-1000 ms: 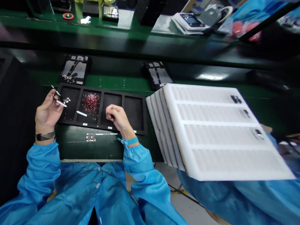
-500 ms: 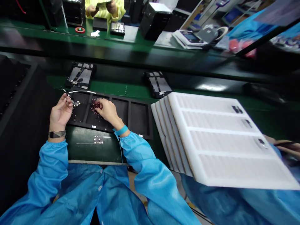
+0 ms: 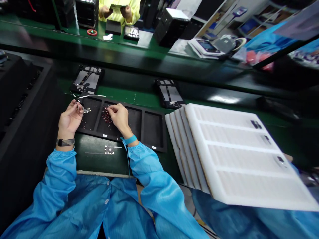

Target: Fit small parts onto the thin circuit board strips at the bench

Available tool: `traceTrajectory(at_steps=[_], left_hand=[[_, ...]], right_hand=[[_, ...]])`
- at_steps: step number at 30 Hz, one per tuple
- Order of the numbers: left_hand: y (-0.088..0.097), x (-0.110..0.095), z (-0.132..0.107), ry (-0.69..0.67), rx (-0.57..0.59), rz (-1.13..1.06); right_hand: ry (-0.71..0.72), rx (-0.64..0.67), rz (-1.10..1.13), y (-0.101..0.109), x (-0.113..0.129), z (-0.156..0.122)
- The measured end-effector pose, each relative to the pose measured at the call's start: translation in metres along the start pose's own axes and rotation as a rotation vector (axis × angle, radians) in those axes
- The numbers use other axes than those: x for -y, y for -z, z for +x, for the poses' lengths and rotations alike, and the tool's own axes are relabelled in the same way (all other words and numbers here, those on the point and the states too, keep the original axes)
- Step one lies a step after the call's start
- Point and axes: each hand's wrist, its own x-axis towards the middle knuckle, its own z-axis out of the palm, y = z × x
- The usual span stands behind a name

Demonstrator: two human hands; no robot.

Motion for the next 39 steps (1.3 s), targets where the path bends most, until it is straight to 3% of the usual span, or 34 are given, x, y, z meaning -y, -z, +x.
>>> traceTrajectory(at_steps=[6,15,22,29,39], left_hand=[[-0.002,0.002,-0.001,0.008,0.006,0.021],[-0.01,0.006,-0.006,0.002,0.025,0.093],[-0.021,0.021,-0.015,0.031,0.07,0.186],[-0.031,0.042,-0.025,0.043,0.111,0.344],[-0.037,0.05,-0.034,0.083,0.12,0.53]], right_hand=[[-0.024,-0.031,0.277,0.01,0.007,-0.006],[-0.109,0.062,0.631,0.034,0.02,-0.026],[-0.104,0.09,0.602,0.046,0.025,-0.046],[-0.153,0.171,0.594,0.04,0.022,-0.057],[-0.033,0.352,0.533,0.049,0.023,-0.059]])
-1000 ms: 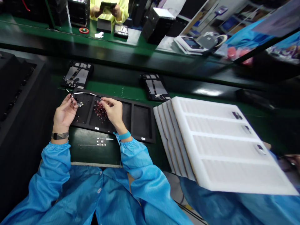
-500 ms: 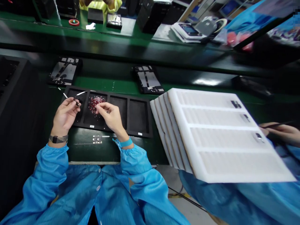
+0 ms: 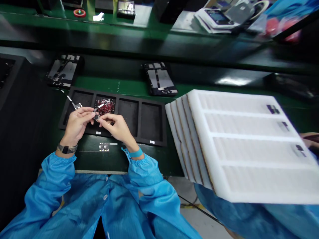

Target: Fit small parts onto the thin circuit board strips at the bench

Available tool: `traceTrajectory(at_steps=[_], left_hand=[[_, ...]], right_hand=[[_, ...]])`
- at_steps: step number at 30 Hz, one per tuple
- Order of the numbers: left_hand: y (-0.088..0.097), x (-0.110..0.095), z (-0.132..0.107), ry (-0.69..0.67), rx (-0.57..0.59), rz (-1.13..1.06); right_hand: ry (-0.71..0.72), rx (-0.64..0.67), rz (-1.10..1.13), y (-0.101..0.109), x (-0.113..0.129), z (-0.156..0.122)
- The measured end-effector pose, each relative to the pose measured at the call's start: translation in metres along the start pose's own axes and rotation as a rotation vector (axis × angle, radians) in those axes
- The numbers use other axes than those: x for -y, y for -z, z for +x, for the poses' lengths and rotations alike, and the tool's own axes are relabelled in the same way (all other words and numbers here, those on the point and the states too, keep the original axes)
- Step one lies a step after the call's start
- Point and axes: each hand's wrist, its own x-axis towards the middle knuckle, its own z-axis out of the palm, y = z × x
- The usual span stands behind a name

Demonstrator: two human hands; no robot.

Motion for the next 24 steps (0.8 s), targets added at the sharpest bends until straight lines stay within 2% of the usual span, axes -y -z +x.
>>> traceTrajectory(at_steps=[6,13,24], left_hand=[[0.0,-0.002,-0.001,-0.001,0.007,0.073],[-0.002,-0.001,-0.003,-0.04,-0.03,0.099],[-0.001,0.003,-0.001,0.017,0.033,0.034]], right_hand=[[-0.004,0.029,-0.015,0.003,-0.001,-0.001],[-0.006,-0.056,-0.052,0.0,-0.008,-0.002],[-0.071,-0.033,0.12,0.004,-0.006,-0.002]])
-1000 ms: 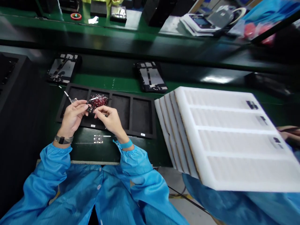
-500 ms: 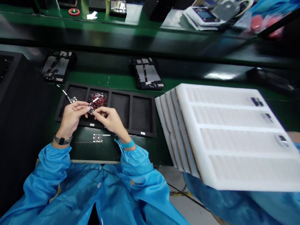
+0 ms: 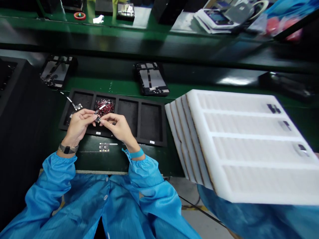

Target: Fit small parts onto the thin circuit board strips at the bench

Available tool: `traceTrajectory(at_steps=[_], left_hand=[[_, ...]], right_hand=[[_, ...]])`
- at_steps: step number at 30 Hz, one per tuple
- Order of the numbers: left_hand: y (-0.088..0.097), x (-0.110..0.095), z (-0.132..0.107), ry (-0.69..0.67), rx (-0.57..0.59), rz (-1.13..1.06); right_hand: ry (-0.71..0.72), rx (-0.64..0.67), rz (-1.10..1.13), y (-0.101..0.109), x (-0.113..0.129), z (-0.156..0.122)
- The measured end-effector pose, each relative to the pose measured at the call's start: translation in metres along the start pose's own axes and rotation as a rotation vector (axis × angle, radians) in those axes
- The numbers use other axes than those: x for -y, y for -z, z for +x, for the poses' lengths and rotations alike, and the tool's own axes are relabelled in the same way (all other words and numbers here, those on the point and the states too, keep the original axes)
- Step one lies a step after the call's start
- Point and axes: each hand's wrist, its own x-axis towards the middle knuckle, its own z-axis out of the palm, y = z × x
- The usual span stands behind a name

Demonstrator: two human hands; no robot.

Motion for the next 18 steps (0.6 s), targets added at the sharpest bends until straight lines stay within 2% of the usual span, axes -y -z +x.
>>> traceTrajectory(at_steps=[14,18], left_hand=[[-0.0039,0.0027,-0.0009,0.006,-0.012,0.008],[-0.0043,0.0015,-0.0025,-0.017,-0.037,0.014]], right_hand=[[-0.029,-0.008,0.038,0.0007,-0.0024,0.0003],[0.011,-0.028,-0.003,0.0,-0.0026,0.0005]])
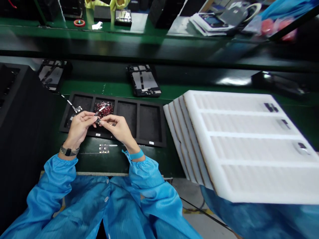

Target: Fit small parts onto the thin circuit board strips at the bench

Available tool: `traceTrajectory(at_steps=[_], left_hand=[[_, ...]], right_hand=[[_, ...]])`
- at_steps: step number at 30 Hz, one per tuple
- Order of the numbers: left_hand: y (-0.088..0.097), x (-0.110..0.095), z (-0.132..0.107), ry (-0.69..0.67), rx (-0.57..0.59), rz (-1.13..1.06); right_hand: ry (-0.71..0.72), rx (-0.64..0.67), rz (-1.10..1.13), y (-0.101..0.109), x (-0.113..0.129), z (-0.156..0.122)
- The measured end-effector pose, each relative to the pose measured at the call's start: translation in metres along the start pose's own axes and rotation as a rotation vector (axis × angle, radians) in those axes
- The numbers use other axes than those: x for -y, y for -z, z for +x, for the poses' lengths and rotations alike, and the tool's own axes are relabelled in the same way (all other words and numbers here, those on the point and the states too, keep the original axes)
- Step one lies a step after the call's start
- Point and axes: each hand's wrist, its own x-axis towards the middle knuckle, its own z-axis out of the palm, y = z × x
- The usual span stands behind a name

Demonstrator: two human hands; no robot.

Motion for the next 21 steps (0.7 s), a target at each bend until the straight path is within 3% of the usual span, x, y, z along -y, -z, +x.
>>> traceTrajectory(at_steps=[6,10,12,15,18,21], left_hand=[[-0.003,-0.017,-0.004,-0.267,-0.181,0.122],[-0.022,-0.041,0.013,-0.472,-0.219,0.332],[-0.038,-0.049,0.038,-0.565,-0.172,0.445],[-0.072,-0.052,0.095,-0.721,-0.029,0.716],[-0.116,-0.044,0.155,-0.824,0.102,1.211],[-0.162,-0.025,0.195,-0.856,0.226,1.647]], right_hand=[[0.043,-0.155,-0.286,0.017,-0.019,-0.019],[0.082,-0.103,-0.507,0.03,-0.03,-0.032],[0.074,-0.068,-0.557,0.032,-0.031,-0.035],[0.059,-0.008,-0.578,0.035,-0.028,-0.037],[0.05,0.056,-0.535,0.041,-0.025,-0.037],[0.04,0.107,-0.412,0.048,-0.025,-0.038]])
